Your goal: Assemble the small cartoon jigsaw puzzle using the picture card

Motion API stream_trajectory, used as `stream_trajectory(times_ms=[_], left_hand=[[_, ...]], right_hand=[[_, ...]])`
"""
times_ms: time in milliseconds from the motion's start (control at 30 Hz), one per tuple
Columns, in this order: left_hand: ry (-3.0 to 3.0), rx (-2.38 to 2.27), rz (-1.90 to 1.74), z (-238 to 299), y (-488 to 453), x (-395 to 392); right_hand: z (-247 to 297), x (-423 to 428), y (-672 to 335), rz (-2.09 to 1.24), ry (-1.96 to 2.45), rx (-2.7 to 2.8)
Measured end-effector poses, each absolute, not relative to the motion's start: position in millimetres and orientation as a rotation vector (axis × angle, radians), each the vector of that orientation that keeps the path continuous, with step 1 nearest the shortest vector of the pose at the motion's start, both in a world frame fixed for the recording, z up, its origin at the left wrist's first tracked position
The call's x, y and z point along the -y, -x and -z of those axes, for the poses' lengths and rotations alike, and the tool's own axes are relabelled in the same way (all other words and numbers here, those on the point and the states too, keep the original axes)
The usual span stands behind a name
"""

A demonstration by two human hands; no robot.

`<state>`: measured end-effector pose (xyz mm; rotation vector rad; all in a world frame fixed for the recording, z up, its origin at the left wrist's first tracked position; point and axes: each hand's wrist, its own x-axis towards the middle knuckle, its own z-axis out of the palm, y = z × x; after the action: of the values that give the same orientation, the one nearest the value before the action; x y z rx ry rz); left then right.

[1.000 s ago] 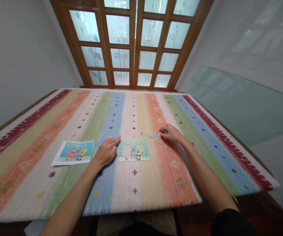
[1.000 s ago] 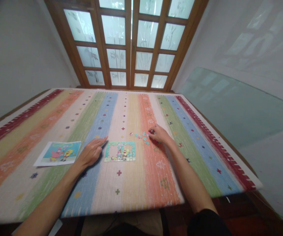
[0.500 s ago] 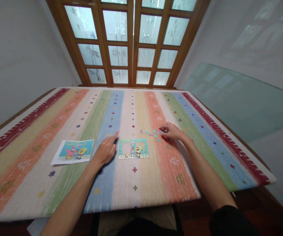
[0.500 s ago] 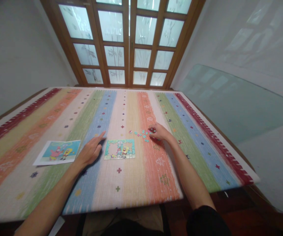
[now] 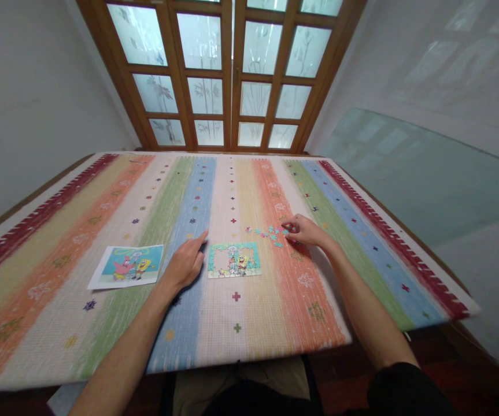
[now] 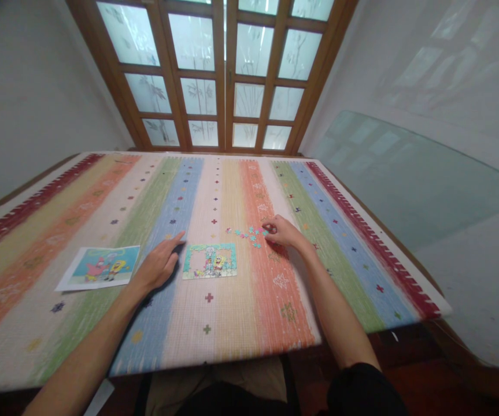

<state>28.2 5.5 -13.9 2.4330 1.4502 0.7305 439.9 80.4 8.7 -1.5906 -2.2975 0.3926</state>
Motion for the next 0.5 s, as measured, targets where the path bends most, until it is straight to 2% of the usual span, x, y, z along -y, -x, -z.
stream_trajectory(times_ms=[133, 500], left_hand=[[-2.438, -1.45, -0.728, 14.1, -28.1, -5.6], [-2.464, -1.463, -0.712, 15.3, -27.7, -6.7]], right_hand=[[-11.4, -74.5, -446.3, -0.43, 1.628, 2.324], [-1.2, -63.8, -435.8, -0.218, 1.776, 2.24]])
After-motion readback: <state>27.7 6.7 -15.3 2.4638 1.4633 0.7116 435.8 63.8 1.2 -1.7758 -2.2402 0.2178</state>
